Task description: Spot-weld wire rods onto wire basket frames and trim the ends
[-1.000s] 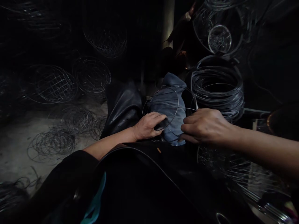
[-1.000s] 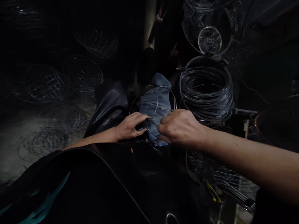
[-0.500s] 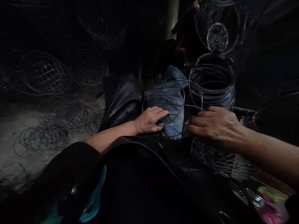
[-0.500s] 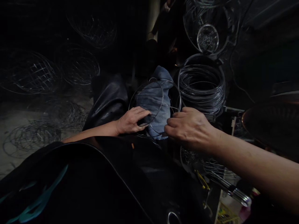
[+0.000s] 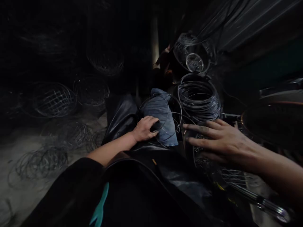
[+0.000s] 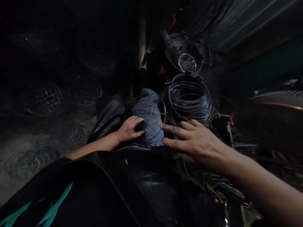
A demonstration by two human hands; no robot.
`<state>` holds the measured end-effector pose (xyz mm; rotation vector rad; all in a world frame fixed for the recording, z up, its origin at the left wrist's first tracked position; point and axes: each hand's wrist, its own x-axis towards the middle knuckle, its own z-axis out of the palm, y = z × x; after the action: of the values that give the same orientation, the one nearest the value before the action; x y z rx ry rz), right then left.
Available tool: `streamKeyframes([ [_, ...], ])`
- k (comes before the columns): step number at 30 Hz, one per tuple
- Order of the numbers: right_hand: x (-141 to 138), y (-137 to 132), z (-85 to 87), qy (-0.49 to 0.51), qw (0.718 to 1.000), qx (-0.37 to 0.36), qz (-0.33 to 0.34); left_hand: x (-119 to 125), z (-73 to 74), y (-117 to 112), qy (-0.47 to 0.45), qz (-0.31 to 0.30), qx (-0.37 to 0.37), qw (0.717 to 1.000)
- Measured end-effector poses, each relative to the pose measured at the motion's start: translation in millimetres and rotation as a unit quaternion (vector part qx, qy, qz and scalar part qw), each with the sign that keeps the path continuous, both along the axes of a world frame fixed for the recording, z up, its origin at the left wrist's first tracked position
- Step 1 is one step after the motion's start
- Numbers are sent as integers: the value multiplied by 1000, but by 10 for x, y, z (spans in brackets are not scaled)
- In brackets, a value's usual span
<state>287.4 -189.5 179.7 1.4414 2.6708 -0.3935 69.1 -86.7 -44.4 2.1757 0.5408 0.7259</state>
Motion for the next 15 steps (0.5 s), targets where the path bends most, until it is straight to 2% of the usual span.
streamKeyframes([
  [1, -37, -36, -43, 56, 995, 18, -84, 0, -2, 4, -9, 3, -1, 1000],
  [2, -76, -64, -121, 124, 973, 34, -191, -3, -1, 7, -17, 6, -4, 1000],
  [3, -117, -81, -230, 201, 929, 44, -306, -8, 2, 8, -23, 8, -8, 1000],
  [4, -157, -87, -359, 276, 867, 41, -414, -14, 7, 8, -25, 10, -11, 1000],
  [5, -196, -87, -499, 348, 797, 14, -493, -21, 13, 7, -25, 13, -14, 1000],
  [6, -233, -82, -636, 417, 727, -26, -545, -28, 19, 7, -23, 18, -16, 999],
  [8, -292, -71, -861, 528, 613, -115, -577, -38, 24, 9, -19, 23, -16, 999],
  [10, -324, -71, -989, 606, 536, -168, -563, -43, 21, 15, -22, 26, -14, 999],
  [13, -330, -86, -1050, 673, 466, -217, -532, -52, 9, 24, -30, 29, -15, 999],
  [15, -345, -93, -1078, 686, 441, -253, -520, -64, 5, 26, -30, 28, -19, 999],
])
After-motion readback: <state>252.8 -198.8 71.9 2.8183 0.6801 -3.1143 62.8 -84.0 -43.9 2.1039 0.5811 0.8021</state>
